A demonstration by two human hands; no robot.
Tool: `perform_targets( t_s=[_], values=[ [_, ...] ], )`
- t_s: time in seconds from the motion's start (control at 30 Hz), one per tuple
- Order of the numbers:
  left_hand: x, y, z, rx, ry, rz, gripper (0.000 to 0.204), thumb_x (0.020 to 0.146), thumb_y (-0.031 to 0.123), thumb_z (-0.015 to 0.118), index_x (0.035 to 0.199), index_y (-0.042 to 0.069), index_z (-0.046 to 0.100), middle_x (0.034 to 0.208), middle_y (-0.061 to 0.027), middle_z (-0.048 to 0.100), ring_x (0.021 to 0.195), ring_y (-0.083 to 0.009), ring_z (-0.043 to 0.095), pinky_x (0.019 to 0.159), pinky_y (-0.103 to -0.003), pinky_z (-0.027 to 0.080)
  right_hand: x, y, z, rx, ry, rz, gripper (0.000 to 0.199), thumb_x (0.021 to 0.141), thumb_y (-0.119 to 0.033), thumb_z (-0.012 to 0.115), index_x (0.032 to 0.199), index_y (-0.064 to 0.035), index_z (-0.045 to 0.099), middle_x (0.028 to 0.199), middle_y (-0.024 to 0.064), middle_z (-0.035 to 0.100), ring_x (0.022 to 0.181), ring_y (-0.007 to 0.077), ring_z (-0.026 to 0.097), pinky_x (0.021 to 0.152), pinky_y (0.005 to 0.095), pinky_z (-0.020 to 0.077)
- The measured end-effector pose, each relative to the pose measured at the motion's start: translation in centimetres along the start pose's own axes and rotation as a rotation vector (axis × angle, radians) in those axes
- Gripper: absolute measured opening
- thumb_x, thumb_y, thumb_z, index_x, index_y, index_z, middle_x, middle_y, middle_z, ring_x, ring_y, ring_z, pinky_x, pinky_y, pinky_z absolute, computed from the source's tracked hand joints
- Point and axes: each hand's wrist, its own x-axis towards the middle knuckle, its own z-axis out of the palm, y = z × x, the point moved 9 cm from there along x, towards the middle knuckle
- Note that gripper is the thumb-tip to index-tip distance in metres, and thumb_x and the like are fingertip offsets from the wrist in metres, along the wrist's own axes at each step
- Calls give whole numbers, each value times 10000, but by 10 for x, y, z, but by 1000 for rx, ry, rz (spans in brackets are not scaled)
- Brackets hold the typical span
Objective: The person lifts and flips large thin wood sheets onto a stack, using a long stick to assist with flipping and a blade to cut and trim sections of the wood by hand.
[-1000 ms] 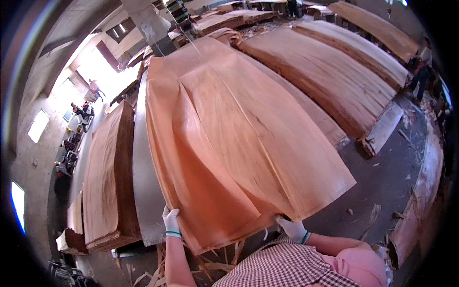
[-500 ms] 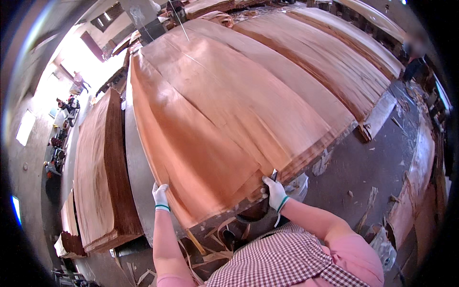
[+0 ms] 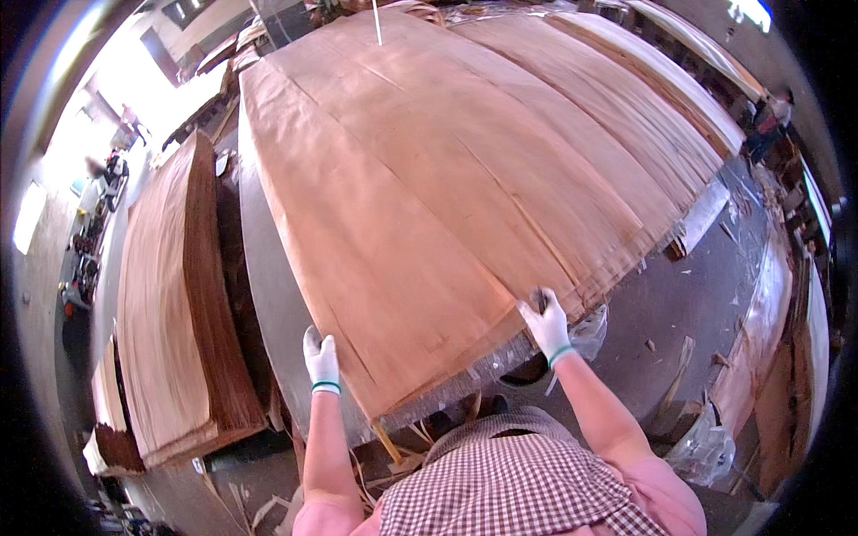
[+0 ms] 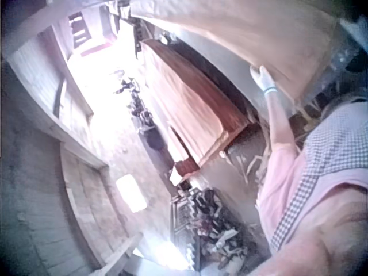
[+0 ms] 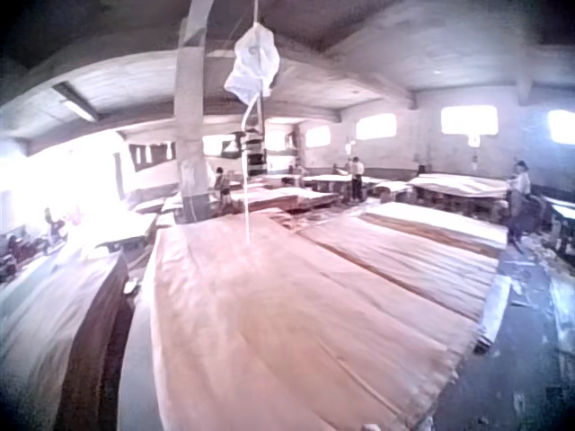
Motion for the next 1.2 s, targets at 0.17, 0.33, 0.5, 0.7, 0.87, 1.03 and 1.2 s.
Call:
perform_targets(
  t_s=[0.17, 0.33, 0.5, 0.7, 0.87, 1.03, 1.2],
  values=[
    [-101, 82, 79, 652, -219, 476, 652, 704, 128, 694, 1297, 32, 441, 1388, -191, 361, 1292, -344, 358, 1065, -433, 300, 32, 19, 71, -337, -542, 149, 392, 757, -324, 675, 977, -4, 619, 903, 215, 656, 888, 359, 631, 771, 400, 497],
    [-166, 81, 149, 886, -522, 322, 905, 694, 370, 743, 1417, 72, 288, 1499, -174, 211, 1393, -350, 175, 1111, -531, 143, 2, -103, 125, -199, -675, -25, 338, 810, -323, 583, 1024, -63, 611, 860, 222, 653, 863, 378, 632, 751, 463, 505],
    [-171, 82, 149, 876, -578, 280, 881, 718, 401, 720, 1415, 77, 290, 1498, -163, 228, 1390, -349, 185, 1117, -518, 126, 22, -69, 88, -387, -564, -16, 342, 813, -318, 600, 1053, -76, 570, 926, 177, 674, 853, 361, 648, 753, 468, 507],
    [-171, 71, 119, 650, -554, 402, 701, 731, 285, 716, 1327, 55, 426, 1426, -187, 355, 1340, -357, 291, 1091, -480, 213, -2, -92, 61, -108, -412, -246, 150, 823, -182, 613, 932, -79, 602, 834, 168, 642, 788, 348, 626, 673, 432, 500],
    [-169, 69, 84, 605, -540, 424, 652, 739, 212, 702, 1318, 49, 451, 1413, -200, 371, 1337, -381, 294, 1094, -471, 243, -7, -60, 94, -680, -358, -68, 247, 814, -223, 631, 964, -35, 576, 943, 198, 656, 852, 346, 645, 761, 436, 514],
    [-153, 56, 37, 490, -544, 320, 731, 717, 146, 726, 1360, 34, 396, 1418, -201, 361, 1342, -321, 311, 1111, -386, 260, -15, -75, 129, -603, -603, 10, 246, 841, -263, 568, 961, -55, 624, 973, 195, 664, 922, 327, 648, 809, 435, 511],
    [-138, 86, 39, -295, -596, 77, 820, 673, 172, 825, 1322, -29, 366, 1335, -175, 430, 1272, -268, 378, 1087, -391, 291, -126, -285, 176, -119, -766, -495, 293, 814, -238, 629, 1066, -89, 633, 996, 138, 636, 875, 308, 640, 761, 393, 527]
  ],
)
